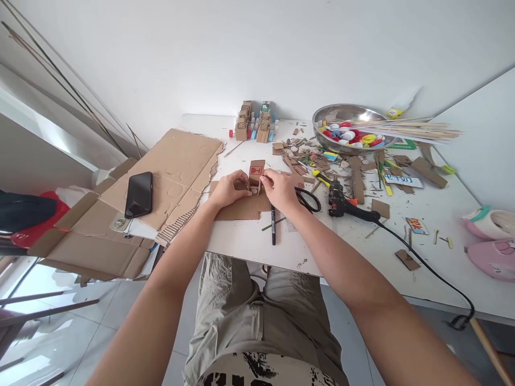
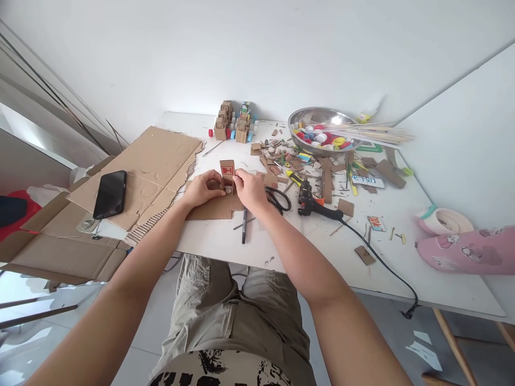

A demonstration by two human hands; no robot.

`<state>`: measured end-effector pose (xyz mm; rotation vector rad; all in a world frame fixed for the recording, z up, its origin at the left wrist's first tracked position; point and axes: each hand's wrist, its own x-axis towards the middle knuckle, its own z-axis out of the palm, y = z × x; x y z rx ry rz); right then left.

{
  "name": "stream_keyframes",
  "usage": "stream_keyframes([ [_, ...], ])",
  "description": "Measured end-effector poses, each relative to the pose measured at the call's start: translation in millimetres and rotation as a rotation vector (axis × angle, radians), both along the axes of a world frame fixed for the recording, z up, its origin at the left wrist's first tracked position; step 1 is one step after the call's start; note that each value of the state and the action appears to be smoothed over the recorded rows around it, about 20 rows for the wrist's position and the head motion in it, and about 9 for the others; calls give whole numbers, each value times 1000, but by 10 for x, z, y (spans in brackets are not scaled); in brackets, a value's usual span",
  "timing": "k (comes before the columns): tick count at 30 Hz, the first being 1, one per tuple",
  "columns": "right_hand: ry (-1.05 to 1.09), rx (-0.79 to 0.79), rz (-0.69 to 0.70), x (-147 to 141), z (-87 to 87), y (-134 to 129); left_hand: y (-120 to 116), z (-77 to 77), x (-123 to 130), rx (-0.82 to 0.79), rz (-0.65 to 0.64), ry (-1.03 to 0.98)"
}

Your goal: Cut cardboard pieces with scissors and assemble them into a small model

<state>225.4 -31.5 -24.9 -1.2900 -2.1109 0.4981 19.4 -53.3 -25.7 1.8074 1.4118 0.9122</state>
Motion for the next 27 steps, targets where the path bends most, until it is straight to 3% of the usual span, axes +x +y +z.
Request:
stream_keyframes([
  [13,94,-75,-23,44,-6,-84,-8,-2,38,-29,-27,13],
  [19,107,-6,-33,72,-12,-59,22,14,48,-35,-32,62],
  [27,256,-158,-62,61,1,-51,24,51,60,-46,-51,79],
])
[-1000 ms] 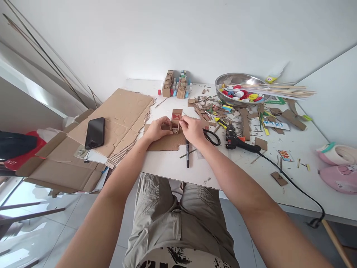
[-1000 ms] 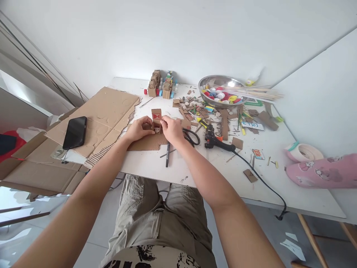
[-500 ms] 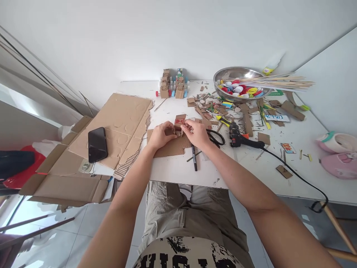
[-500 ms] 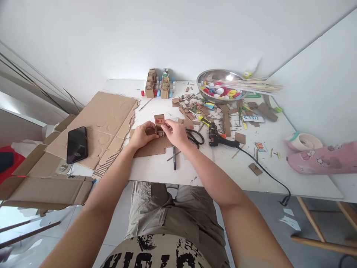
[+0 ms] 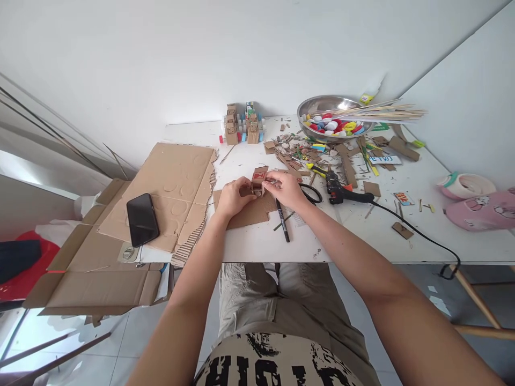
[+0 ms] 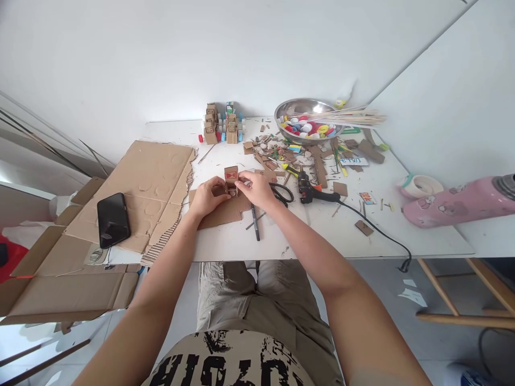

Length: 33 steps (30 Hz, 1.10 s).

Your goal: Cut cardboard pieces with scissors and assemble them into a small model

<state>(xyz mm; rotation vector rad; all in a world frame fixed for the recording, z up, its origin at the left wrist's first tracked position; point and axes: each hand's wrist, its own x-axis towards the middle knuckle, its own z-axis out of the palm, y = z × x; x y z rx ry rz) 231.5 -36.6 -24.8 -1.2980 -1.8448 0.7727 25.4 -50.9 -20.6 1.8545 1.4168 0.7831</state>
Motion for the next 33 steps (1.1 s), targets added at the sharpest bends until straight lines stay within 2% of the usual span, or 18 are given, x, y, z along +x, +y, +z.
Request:
stream_keyframes([
  [4,1,-6,-4,28,21,39,4,2,9,0,-6,4],
  [13,-145,57,-1,57,137,9,25,-34,32,-6,0,-41],
  [24,-246,88,22,39,94,-50,27,-39,12,3,-2,-36],
  [28,-232,55,8,-14,106,26,18,-42,-7,7,1,-25],
  [33,-275,10,34,-3,224,201,5,-39,-18,-30,28,-20],
])
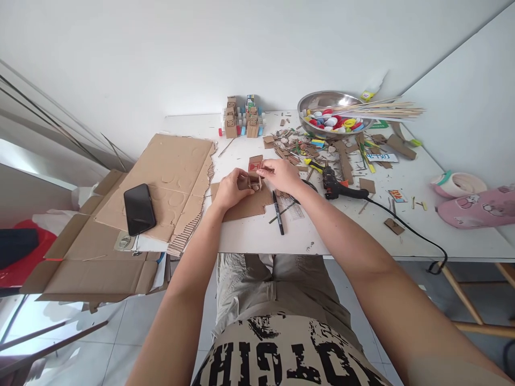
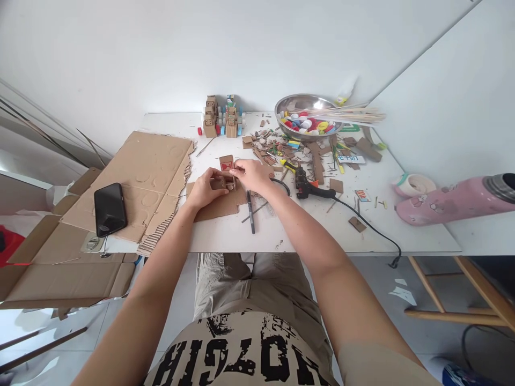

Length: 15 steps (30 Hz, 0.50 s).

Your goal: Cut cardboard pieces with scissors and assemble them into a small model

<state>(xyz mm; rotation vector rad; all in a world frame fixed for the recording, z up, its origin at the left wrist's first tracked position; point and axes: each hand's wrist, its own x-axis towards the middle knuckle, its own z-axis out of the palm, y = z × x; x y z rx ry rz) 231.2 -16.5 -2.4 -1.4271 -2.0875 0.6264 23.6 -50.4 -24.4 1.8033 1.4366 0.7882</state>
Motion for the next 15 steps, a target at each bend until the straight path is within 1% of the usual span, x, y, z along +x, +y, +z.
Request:
stream_keyframes([
  [3,-19,39,-33,24,39,140,1,-11,-3,15,2,18],
  [6,-12,68,-108,-5,20,300,12,-21,-13,54,-13,57],
  [10,-29,-14,-146,-104,-23,467,26,-17,-40,84,-48,103],
  [12,-55,-45,-145,-144,-35,508,28,-13,-56,86,-55,102],
  [15,-87,-50,-147,-170,-46,520,28,-8,-78,86,-59,98],
])
